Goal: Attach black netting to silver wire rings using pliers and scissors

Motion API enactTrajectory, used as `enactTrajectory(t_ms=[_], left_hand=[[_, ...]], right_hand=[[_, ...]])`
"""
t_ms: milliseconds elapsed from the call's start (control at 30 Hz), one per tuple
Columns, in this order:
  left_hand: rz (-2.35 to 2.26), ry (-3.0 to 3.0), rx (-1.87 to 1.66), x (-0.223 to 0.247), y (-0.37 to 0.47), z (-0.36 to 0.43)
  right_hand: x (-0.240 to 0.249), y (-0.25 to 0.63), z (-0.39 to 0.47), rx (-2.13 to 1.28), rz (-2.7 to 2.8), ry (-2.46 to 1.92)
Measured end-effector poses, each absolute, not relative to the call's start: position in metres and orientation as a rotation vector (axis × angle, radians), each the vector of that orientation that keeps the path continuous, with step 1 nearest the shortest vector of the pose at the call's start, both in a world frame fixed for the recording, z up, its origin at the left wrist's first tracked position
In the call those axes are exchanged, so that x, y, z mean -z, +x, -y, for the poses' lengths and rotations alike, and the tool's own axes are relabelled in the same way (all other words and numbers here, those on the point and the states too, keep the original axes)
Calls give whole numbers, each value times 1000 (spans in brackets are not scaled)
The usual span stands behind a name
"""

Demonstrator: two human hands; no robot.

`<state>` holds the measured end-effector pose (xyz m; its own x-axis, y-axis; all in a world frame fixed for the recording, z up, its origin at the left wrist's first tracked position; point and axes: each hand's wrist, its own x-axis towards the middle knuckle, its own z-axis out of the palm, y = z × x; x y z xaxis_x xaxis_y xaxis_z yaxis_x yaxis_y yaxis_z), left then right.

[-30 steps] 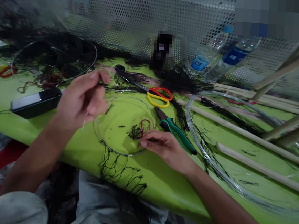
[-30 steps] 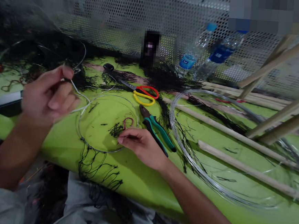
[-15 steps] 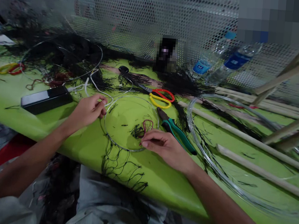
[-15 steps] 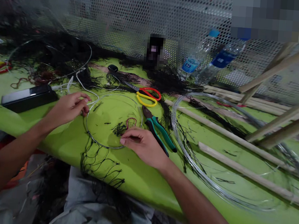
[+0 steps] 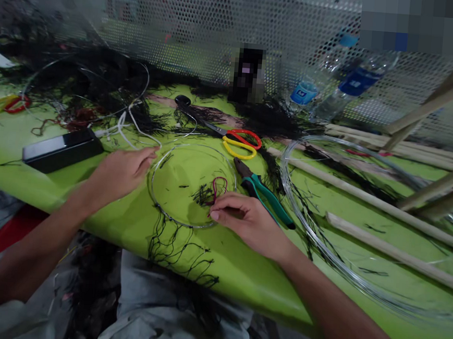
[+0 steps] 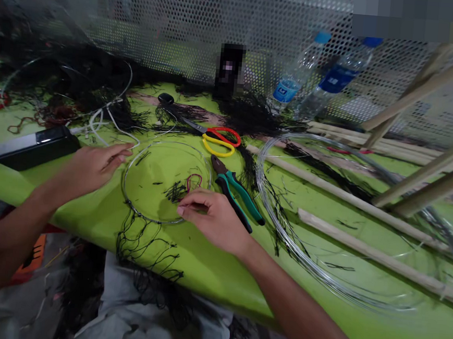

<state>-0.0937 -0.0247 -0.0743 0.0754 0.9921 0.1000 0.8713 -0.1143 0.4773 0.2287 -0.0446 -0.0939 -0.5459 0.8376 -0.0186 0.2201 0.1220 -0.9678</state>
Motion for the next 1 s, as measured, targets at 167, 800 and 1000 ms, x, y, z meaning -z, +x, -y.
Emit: enactTrajectory(t_ms=[167, 800, 1000], left_hand=[[-1256, 2715, -349, 76, -89, 56], [-779, 3010, -98, 73, -26, 70], [-785, 2946, -10, 68, -13, 65]], right_hand=[[91, 229, 44, -1442, 1877, -1036], [101, 232, 34, -1523, 1739, -1090], [95, 232, 35, -1626, 1549, -992]])
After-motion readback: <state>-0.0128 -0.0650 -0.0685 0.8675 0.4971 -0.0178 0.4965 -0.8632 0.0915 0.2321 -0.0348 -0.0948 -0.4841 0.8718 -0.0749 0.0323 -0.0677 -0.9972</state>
